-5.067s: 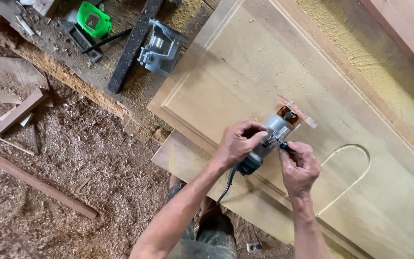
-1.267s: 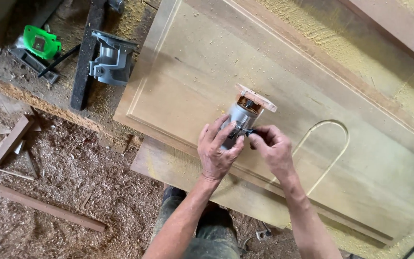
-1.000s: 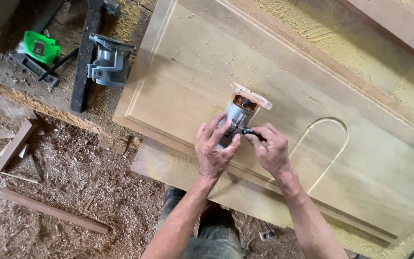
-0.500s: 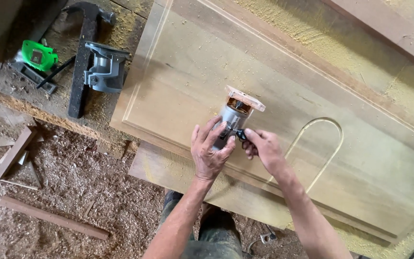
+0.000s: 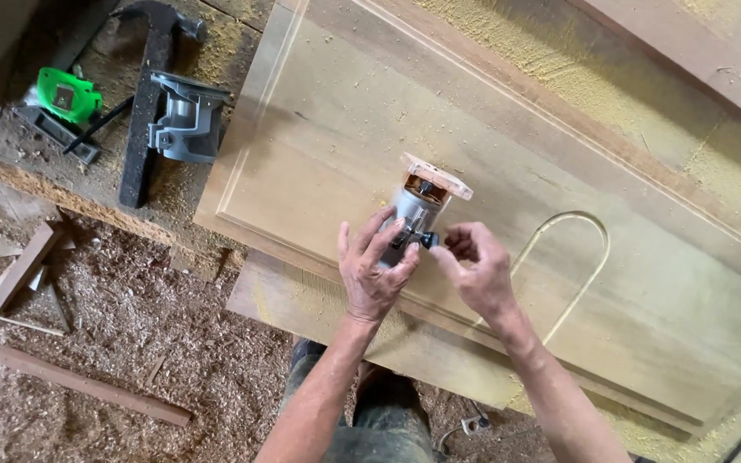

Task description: Using a handheld router to carve a decorative design into a wooden panel

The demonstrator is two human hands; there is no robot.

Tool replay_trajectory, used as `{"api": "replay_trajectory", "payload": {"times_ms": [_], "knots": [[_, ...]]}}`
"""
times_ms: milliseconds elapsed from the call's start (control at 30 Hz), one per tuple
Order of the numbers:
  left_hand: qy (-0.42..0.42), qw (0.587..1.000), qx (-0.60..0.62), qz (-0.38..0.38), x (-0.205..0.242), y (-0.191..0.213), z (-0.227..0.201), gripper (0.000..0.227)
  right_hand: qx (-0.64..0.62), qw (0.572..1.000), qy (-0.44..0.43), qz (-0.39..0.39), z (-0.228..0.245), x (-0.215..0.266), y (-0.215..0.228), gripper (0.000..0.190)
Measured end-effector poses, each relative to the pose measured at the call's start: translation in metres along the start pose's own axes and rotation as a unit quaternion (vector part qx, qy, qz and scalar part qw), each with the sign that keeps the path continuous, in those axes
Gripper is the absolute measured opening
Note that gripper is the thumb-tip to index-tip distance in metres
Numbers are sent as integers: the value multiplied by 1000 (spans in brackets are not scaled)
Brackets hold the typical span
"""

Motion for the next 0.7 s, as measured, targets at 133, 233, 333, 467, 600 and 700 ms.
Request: {"api": "replay_trajectory", "payload": {"times_ms": [133,233,333,467,600,700], "knots": [[4,1000,7,5,-2,2,-3,42,139,967,211,-9,5,7,-1,17],[5,1000,-6,11,-3,0,-1,43,-104,984,-135,42,-7,-4,-12,23],[3,1000,-11,12,1,-3,-3,43,-219,928,-295,57,-23,3,-18,26],[8,1000,-17,22,4,-8,1,41,-298,859,-398,123,-36,21,-41,31],[6,1000,-11,11,-3,-2,6,40,-79,985,-154,19,-10,4,-15,29],[6,1000,-3,14,-3,-4,7,40,63,992,112,-4,1,0,-6,33]]}}
Point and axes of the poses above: each hand's wrist, its own x-axis away from the middle knuckle, its own y-axis out of the back of the hand, z = x × y, the point moved 9 cm from there along -x, towards the middle knuckle, and after that the axes turned 7 degrees about y, right-handed, at the moved point
